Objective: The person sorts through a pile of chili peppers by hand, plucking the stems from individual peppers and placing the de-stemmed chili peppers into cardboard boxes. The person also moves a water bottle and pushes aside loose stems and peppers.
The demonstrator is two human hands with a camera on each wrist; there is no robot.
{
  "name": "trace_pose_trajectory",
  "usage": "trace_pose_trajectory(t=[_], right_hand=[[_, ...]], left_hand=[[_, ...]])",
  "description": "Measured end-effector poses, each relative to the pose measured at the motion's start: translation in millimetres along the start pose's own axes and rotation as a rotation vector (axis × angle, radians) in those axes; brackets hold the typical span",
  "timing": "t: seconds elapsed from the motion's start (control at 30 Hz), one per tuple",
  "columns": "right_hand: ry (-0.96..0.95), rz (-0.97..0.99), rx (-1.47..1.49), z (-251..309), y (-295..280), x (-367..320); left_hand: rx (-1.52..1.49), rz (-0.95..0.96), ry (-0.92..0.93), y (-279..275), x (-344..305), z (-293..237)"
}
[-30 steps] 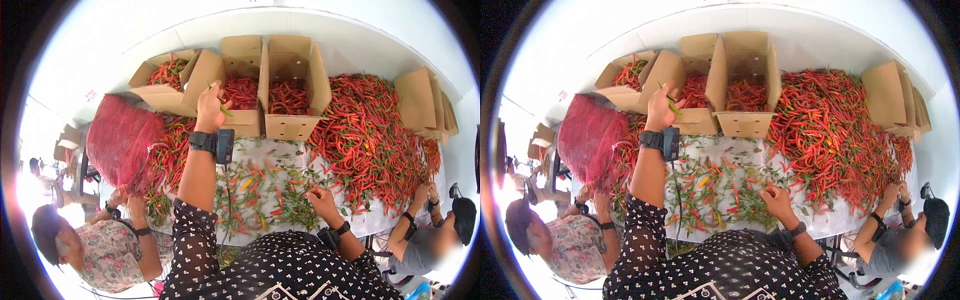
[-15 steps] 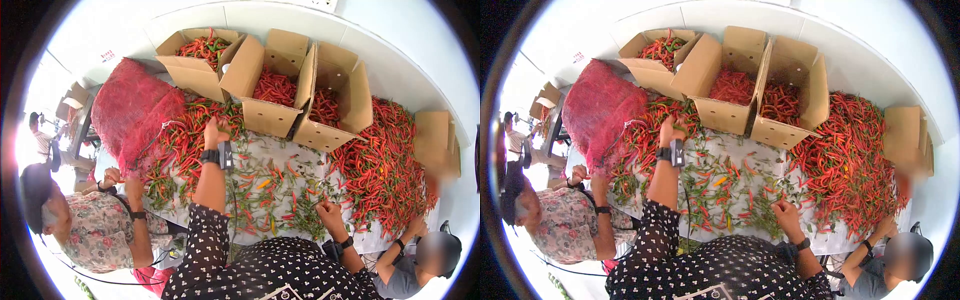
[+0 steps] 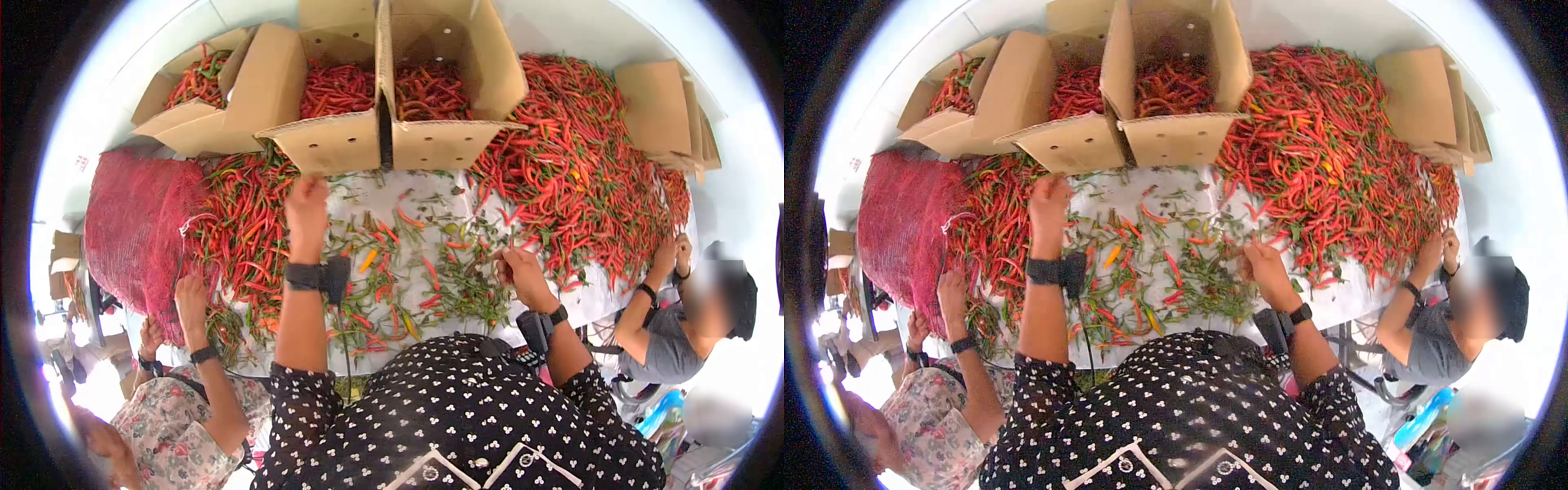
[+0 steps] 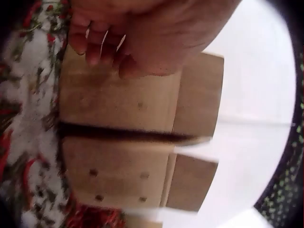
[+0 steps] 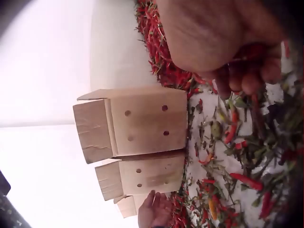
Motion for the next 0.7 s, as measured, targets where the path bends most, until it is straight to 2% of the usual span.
trace_pose_trajectory(t=[0.03,0.1,0.13,0.17,0.2,0.23,0.27,0.3,0.33,0.37,0.43,0.5,0.57,0.6,0.63,0.67,0.7], right_hand=[[-0.001,-0.008,0.008,-3.5,-2.8,3.1],[-0.021,0.094,-0.104,-10.9,-4.6,12.0],[-0.102,0.059,-0.315,-6.7,1.3,13.6],[-0.106,0.059,-0.311,-2.9,9.4,14.4],[-0.290,0.094,-0.564,6.1,21.1,14.0],[-0.478,0.125,-0.816,12.3,33.5,13.8],[-0.487,0.126,-0.810,12.8,43.0,17.6],[-0.666,0.118,-0.933,15.4,54.5,19.4],[-0.845,0.105,-1.054,16.3,62.5,19.1],[-0.853,0.103,-1.048,13.4,64.6,21.0],[-0.816,0.155,-1.260,1.9,67.9,28.7],[-0.843,0.187,-1.242,-3.5,68.1,29.8],[-0.870,0.229,-1.229,-2.9,66.0,31.3],[-0.748,0.262,-0.964,4.4,61.3,32.1],[-0.617,0.294,-0.703,9.8,58.8,33.3],[-0.432,0.302,-0.328,12.0,57.4,37.2],[-0.433,0.315,-0.331,20.6,56.4,34.5]], left_hand=[[0.232,0.059,0.085,13.3,-20.7,-13.6],[0.327,0.135,0.190,42.8,-55.4,-42.2],[0.440,0.234,0.368,58.2,-63.5,-44.7],[0.554,0.329,0.547,73.9,-71.4,-41.4],[0.558,0.325,0.555,84.7,-76.5,-36.2],[0.608,0.406,0.610,96.9,-82.8,-33.1],[0.659,0.489,0.663,106.0,-88.1,-28.9],[0.665,0.484,0.671,109.0,-91.1,-30.0],[0.732,0.480,0.639,110.5,-94.1,-30.7],[0.798,0.474,0.604,110.3,-97.3,-30.5],[0.840,0.484,0.585,103.1,-105.9,-32.6],[0.884,0.485,0.559,92.3,-109.9,-36.3],[0.594,0.426,0.394,75.9,-110.8,-41.5],[0.486,0.312,0.407,67.0,-111.2,-48.9],[0.492,0.296,0.400,62.0,-110.7,-53.1],[0.357,0.370,0.195,58.5,-109.2,-51.8],[0.215,0.442,-0.007,55.8,-110.3,-51.7]])
Point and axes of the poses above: each hand's wrist, its own x-axis towards the middle knuckle, its own y-axis out of the palm, z = x × y, the point moved 3 cm from there along x, towards the middle knuckle, and after that the axes turned 10 degrees about x, right-handed, at the moved point
